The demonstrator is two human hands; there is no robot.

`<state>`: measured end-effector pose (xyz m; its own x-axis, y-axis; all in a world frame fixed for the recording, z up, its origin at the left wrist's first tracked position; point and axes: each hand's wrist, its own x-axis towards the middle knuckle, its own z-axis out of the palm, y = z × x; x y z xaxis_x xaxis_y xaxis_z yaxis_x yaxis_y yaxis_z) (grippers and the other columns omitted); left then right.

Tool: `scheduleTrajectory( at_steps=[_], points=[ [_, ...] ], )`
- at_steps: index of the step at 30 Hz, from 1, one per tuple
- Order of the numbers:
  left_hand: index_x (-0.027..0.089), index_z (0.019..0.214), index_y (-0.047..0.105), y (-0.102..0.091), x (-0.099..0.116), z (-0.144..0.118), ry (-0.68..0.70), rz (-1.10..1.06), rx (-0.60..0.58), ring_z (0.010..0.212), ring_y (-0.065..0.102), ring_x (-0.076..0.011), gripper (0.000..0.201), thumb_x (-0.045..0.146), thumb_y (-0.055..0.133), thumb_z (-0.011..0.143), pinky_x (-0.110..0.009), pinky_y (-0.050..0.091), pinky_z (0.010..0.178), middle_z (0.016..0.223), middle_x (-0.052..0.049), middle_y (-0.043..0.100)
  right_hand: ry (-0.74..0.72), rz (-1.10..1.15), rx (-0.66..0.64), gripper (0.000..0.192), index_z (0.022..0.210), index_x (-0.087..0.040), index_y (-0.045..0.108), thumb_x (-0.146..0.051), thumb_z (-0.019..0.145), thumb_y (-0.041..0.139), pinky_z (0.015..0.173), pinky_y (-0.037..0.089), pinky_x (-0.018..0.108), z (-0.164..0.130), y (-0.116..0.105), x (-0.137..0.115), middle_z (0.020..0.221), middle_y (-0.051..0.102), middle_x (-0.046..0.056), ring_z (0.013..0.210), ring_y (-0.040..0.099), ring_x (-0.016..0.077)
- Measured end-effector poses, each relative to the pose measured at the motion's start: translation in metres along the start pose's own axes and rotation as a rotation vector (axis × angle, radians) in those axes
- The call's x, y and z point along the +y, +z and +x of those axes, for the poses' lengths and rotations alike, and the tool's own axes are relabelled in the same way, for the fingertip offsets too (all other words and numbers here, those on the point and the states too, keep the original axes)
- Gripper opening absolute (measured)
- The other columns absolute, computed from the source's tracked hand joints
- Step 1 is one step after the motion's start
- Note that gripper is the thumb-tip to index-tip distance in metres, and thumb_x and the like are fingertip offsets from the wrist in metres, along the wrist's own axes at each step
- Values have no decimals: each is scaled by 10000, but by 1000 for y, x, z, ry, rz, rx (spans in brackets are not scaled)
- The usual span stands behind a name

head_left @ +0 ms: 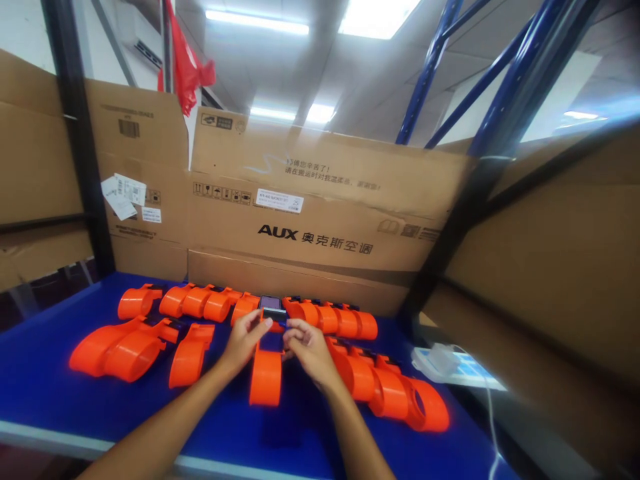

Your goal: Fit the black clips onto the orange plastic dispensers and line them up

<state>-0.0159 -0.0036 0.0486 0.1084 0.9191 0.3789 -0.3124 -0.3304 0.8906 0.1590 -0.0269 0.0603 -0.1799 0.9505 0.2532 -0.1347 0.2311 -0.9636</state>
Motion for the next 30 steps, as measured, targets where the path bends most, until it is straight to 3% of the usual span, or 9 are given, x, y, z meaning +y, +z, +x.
scheduleTrajectory(
  at_steps=[6, 14, 22, 30],
  points=[
    [157, 1081, 705, 5, -6, 0, 30, -35, 174, 867, 660, -221, 443, 384, 806, 714, -300, 493, 778, 948, -76, 727, 2, -169, 66, 253, 851, -191, 607, -431, 802, 670, 463, 518, 239, -1, 3, 3, 546, 564, -60, 439, 567, 122],
    [147, 929, 758, 4, -6, -3, -12, 19, 119, 812, 664, -228, 367, 444, 795, 716, -313, 499, 774, 857, -72, 740, -64, -340, 41, 172, 725, -213, 526, -333, 847, 534, 399, 404, 202, -1, 2, 10, 505, 536, -62, 386, 534, 117],
    [148, 1051, 763, 4, -4, -4, 4, 37, 65, 901, 675, -268, 430, 442, 782, 739, -341, 502, 835, 991, -96, 760, -143, -485, 81, 213, 612, -209, 470, -271, 815, 489, 415, 355, 187, 0, 2, 10, 484, 480, -68, 407, 508, 101],
    [146, 1089, 754, 6, 6, -7, 10, 16, 33, 899, 681, -276, 452, 449, 767, 755, -352, 502, 830, 985, -93, 766, -78, -438, 55, 235, 614, -215, 478, -294, 835, 493, 415, 369, 195, -1, 1, 10, 455, 504, -56, 412, 542, 123]
  ],
)
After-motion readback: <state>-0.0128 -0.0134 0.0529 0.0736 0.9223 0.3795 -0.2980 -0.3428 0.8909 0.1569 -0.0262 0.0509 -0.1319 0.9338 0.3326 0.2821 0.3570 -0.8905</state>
